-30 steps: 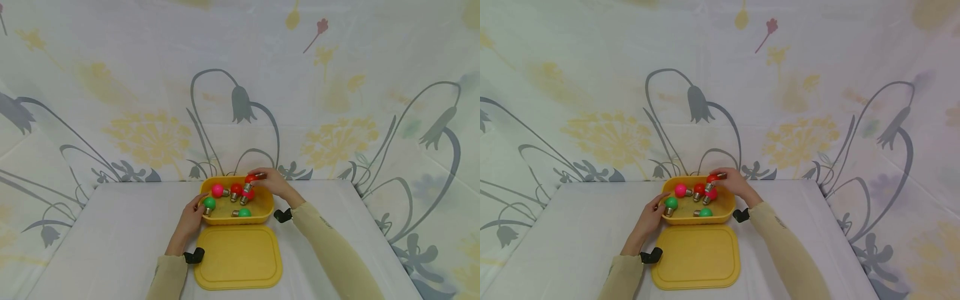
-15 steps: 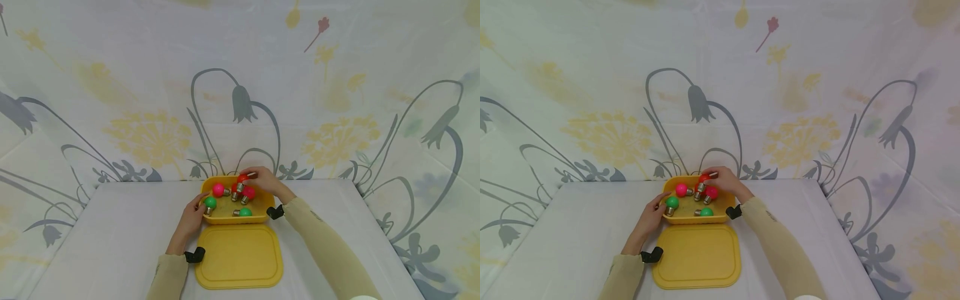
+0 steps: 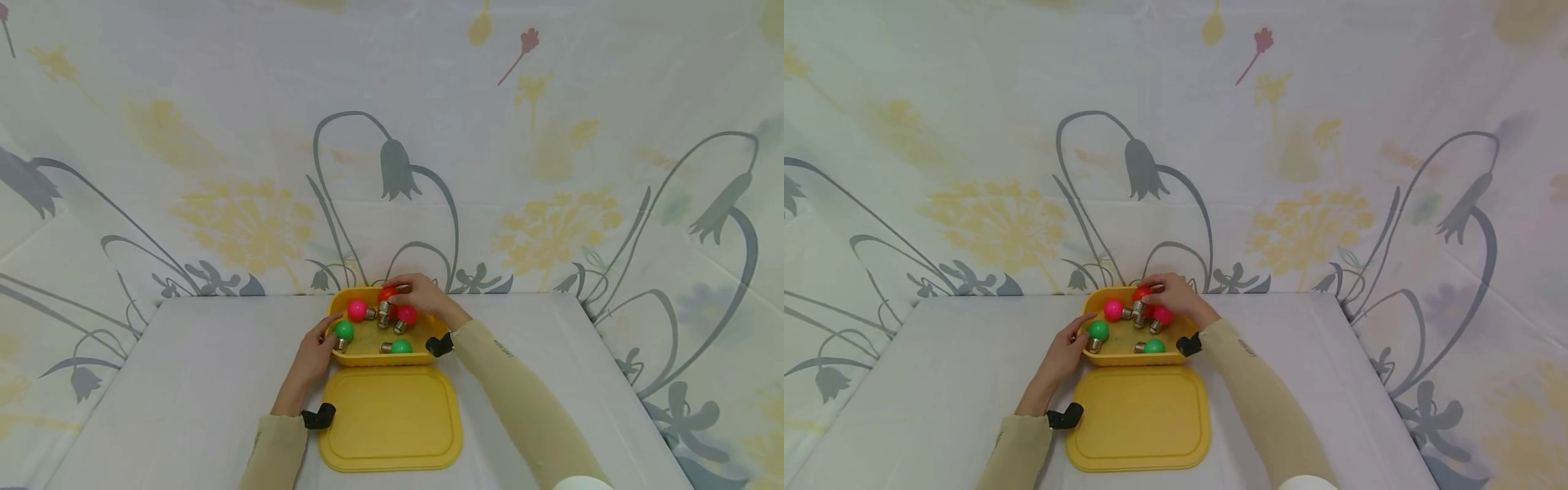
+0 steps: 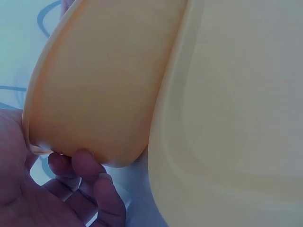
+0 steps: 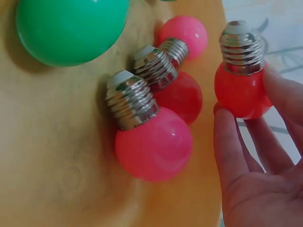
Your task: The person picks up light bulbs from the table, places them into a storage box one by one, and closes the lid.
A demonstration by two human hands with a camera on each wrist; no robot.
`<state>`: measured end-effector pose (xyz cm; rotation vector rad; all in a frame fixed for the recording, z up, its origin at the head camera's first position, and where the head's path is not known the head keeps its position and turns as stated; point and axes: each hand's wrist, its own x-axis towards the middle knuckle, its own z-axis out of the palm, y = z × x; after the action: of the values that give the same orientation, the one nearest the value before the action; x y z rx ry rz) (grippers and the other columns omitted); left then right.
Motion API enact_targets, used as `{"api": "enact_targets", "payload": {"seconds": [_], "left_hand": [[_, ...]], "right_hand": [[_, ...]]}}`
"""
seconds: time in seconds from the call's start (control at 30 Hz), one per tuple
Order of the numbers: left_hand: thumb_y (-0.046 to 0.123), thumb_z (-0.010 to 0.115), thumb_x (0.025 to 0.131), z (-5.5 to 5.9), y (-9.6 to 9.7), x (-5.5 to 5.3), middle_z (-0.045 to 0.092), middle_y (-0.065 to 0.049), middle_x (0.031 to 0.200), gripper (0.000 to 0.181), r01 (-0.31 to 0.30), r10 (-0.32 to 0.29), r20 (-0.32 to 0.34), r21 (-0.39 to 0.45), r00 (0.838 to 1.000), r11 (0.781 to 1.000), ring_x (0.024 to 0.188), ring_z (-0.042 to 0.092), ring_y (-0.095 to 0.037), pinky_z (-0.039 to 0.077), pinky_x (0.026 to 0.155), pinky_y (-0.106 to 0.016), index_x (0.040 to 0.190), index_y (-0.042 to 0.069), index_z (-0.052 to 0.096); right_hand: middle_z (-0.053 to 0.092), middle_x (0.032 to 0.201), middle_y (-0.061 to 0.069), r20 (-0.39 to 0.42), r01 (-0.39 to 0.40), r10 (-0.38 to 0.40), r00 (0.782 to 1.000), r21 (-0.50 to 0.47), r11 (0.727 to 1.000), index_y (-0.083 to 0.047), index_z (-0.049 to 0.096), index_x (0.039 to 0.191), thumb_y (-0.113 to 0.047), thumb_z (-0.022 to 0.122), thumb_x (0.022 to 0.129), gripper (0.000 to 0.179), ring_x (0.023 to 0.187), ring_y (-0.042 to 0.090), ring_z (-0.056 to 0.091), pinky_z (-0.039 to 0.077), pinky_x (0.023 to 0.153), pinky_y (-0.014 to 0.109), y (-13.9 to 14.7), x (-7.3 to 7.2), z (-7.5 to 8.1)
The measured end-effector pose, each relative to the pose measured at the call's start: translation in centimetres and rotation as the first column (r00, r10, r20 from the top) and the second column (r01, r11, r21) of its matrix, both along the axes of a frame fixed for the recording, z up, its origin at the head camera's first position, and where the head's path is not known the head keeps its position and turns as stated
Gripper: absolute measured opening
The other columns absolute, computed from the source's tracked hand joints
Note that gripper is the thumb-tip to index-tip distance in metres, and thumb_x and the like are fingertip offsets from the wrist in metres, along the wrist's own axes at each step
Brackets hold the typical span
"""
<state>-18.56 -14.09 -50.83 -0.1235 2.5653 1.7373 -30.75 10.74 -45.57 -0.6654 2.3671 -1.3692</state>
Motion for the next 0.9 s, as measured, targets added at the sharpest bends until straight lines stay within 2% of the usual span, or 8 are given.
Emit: {"api": "enact_targets", "payload": {"seconds": [0.13,0.23,0.33,0.43,0.63,0.77,0.9], "left_hand": [[0.013,0.046,0.100,-0.1,0.0,0.0,0.053,-0.016,0.125,0.046,0.000,0.000,-0.014,-0.005,1.000,1.000,0.112,0.044,-0.032,0.034,0.089,-0.044,0.146,0.017,0.052],[0.013,0.046,0.100,-0.2,0.0,0.0,0.052,-0.015,0.134,0.046,-0.001,0.001,-0.012,-0.005,1.000,1.000,0.114,0.044,-0.032,0.037,0.098,-0.046,0.146,0.017,0.052],[0.014,0.046,0.100,-0.1,0.0,0.0,0.049,-0.015,0.141,0.046,-0.006,0.006,-0.006,0.008,1.000,1.000,0.118,0.043,-0.032,0.034,0.107,-0.050,0.146,0.017,0.052],[0.013,0.046,0.100,-0.1,0.1,0.1,0.048,-0.016,0.144,0.047,-0.006,0.006,-0.012,0.008,1.000,1.000,0.120,0.043,-0.033,0.033,0.109,-0.053,0.146,0.017,0.052],[0.013,0.046,0.100,0.0,0.1,0.1,0.047,-0.015,0.143,0.047,-0.008,0.009,-0.014,0.009,1.000,1.000,0.119,0.042,-0.032,0.033,0.108,-0.051,0.146,0.017,0.052],[0.013,0.046,0.100,-0.1,0.1,0.1,0.049,-0.016,0.140,0.047,-0.007,0.007,-0.019,0.006,1.000,1.000,0.117,0.042,-0.031,0.035,0.102,-0.047,0.146,0.017,0.052],[0.013,0.045,0.100,-0.2,0.0,0.1,0.048,-0.015,0.143,0.047,-0.002,0.003,-0.020,0.009,1.000,1.000,0.117,0.042,-0.031,0.035,0.102,-0.047,0.146,0.017,0.051]], "right_hand": [[0.059,0.133,0.013,0.043,-0.001,0.002,0.999,-0.041,0.999,-0.003,0.065,0.129,-0.006,0.064,0.094,0.035,0.123,0.034,0.056,0.044,0.103,0.042,-0.1,-0.2,-0.5],[0.060,0.134,0.011,0.056,-0.003,0.006,0.998,-0.055,0.999,-0.004,0.065,0.131,-0.007,0.065,0.094,0.037,0.123,0.030,0.055,0.043,0.104,0.041,0.0,-0.2,-0.9],[0.060,0.134,0.009,0.067,-0.011,0.016,0.998,-0.070,0.998,-0.007,0.065,0.132,-0.010,0.065,0.094,0.038,0.124,0.027,0.054,0.040,0.106,0.041,0.1,-0.3,-1.4],[0.060,0.134,0.007,0.090,-0.005,0.013,0.996,-0.090,0.996,-0.010,0.064,0.133,-0.013,0.065,0.095,0.038,0.125,0.026,0.052,0.039,0.107,0.042,0.5,-0.5,-2.0],[0.060,0.134,0.007,0.085,-0.004,0.011,0.996,-0.088,0.996,-0.009,0.064,0.133,-0.014,0.065,0.095,0.038,0.124,0.025,0.053,0.040,0.107,0.041,0.8,-0.6,-2.3],[0.062,0.130,0.007,0.063,-0.025,0.030,0.998,-0.080,0.996,-0.008,0.067,0.129,-0.012,0.067,0.093,0.036,0.119,0.025,0.056,0.043,0.103,0.039,0.5,-0.6,-2.2],[0.064,0.126,0.008,0.053,-0.055,0.059,0.997,-0.071,0.996,-0.007,0.069,0.125,-0.011,0.069,0.091,0.034,0.114,0.024,0.059,0.046,0.100,0.038,-0.1,-0.4,-1.9]]}}
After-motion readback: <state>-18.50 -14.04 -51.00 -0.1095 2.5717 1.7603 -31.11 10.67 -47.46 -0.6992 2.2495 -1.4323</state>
